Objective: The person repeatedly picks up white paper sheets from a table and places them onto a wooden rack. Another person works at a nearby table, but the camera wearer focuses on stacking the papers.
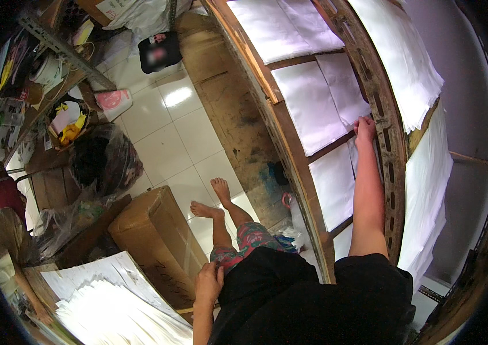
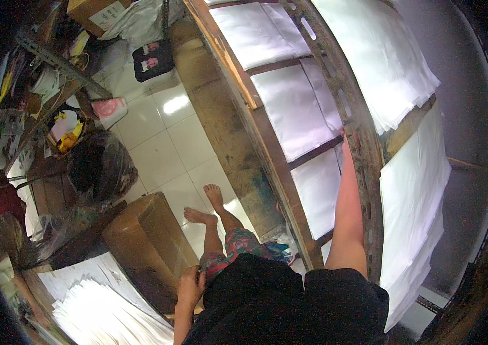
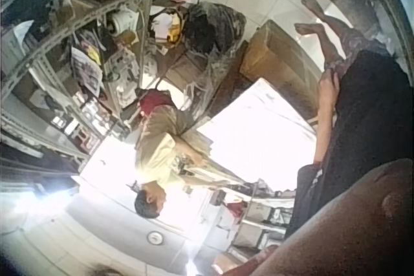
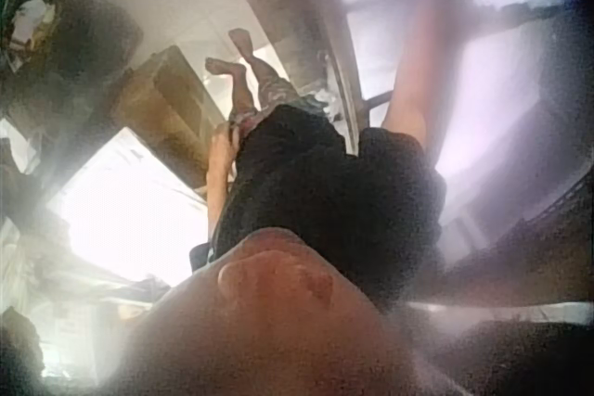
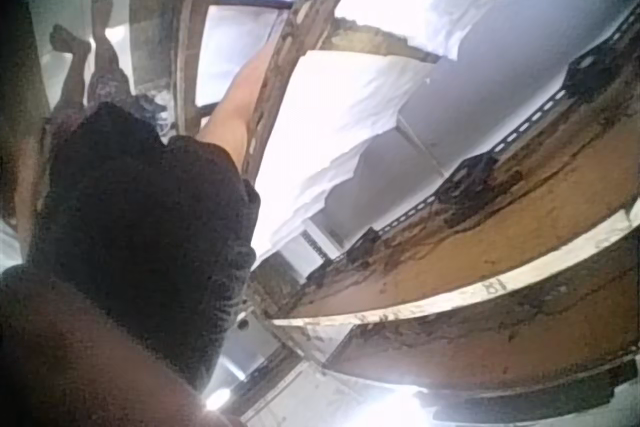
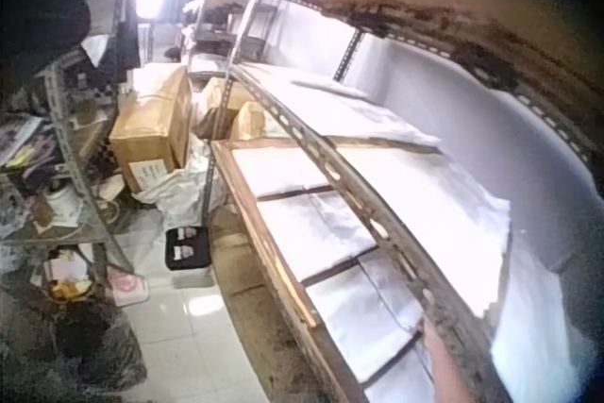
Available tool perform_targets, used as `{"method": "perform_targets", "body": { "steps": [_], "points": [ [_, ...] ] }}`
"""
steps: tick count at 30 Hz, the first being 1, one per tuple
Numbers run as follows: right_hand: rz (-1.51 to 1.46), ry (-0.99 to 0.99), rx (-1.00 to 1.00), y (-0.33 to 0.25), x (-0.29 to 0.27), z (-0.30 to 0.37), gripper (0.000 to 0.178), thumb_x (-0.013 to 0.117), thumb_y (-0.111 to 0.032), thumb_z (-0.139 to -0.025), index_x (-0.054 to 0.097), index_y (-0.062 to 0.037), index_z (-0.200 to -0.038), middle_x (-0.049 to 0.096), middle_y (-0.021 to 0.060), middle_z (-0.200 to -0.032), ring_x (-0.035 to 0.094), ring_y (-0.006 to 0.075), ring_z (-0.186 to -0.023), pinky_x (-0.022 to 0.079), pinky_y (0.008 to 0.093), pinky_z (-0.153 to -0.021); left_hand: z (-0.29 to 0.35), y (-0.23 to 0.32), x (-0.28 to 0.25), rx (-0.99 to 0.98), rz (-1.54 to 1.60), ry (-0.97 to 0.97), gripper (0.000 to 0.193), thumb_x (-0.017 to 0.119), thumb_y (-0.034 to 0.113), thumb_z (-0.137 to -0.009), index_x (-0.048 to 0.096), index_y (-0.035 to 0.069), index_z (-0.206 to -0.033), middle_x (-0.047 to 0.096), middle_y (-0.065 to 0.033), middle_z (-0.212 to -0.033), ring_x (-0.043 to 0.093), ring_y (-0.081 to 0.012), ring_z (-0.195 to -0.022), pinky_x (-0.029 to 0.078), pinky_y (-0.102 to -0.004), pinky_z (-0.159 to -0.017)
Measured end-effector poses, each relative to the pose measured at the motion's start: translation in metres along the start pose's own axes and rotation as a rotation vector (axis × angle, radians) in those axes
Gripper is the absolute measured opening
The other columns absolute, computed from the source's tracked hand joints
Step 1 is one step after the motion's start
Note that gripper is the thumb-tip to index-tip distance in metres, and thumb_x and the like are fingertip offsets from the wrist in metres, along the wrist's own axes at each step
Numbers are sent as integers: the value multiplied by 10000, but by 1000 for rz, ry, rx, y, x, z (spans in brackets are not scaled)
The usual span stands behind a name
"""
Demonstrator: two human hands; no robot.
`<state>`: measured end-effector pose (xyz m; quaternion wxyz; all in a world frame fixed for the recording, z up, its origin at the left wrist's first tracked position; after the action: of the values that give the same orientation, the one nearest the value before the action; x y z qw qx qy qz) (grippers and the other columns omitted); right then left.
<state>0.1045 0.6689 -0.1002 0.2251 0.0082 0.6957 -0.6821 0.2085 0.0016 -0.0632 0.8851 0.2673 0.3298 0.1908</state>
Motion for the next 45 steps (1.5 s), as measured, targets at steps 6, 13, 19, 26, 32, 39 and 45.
{"method": "perform_targets", "body": {
  "steps": [6,13,19,26,32,39,45],
  "points": [
    [179,-25,-12,21,-14,-34,51,623,-111,-835,601,-68,-852,609,26,-709,517,100,-519,421,202,-436,-2,-9,2,29,11,-9,247,605,200,-905,631,2,-1050,643,-231,-985,628,-436,-901,508,-492,-784],
    [341,61,172,6,3,-15,173,678,-192,-779,634,-30,-733,651,65,-676,564,132,-512,437,256,-399,-3,-10,2,-5,-20,-39,239,602,204,-905,623,-4,-1021,639,-228,-1003,623,-432,-926,501,-490,-805],
    [789,23,227,18,0,-51,311,747,-266,-742,631,22,-738,663,113,-647,572,167,-468,442,305,-404,-2,-21,5,-39,44,-43,239,598,208,-908,626,6,-1034,639,-229,-1007,619,-435,-937,498,-494,-808],
    [767,50,204,28,3,-60,293,765,-230,-720,613,17,-762,635,112,-639,544,186,-453,416,324,-400,-4,-11,-2,-45,5,-46,247,594,206,-910,625,1,-1043,638,-241,-1008,620,-447,-930,501,-501,-800],
    [507,135,212,22,-5,-45,236,741,-193,-728,599,-7,-756,607,97,-683,534,184,-489,407,321,-412,-3,-18,2,-41,17,-19,249,602,205,-905,628,-6,-1033,639,-243,-1014,617,-451,-937,500,-500,-801],
    [525,68,208,43,-32,-58,198,705,-172,-752,598,-11,-710,602,90,-648,536,193,-498,409,320,-437,-3,-13,-1,-30,22,-14,240,606,204,-903,626,-8,-1014,642,-237,-1005,615,-449,-930,499,-498,-799],
    [663,78,198,47,-30,-51,249,698,-229,-766,622,7,-745,626,118,-693,576,226,-572,439,346,-511,-3,-14,-5,1,27,-13,245,607,212,-905,623,-3,-1022,639,-227,-993,620,-436,-918,498,-502,-795]
  ]
}}
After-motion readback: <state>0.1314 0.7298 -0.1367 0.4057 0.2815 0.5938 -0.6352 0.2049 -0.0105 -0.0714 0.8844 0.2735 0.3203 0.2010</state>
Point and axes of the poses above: each hand's wrist, its own z-axis away from the middle knuckle, its own x-axis out of the palm, y = z × x, the point moved 3 cm from there along -z, towards the middle knuckle
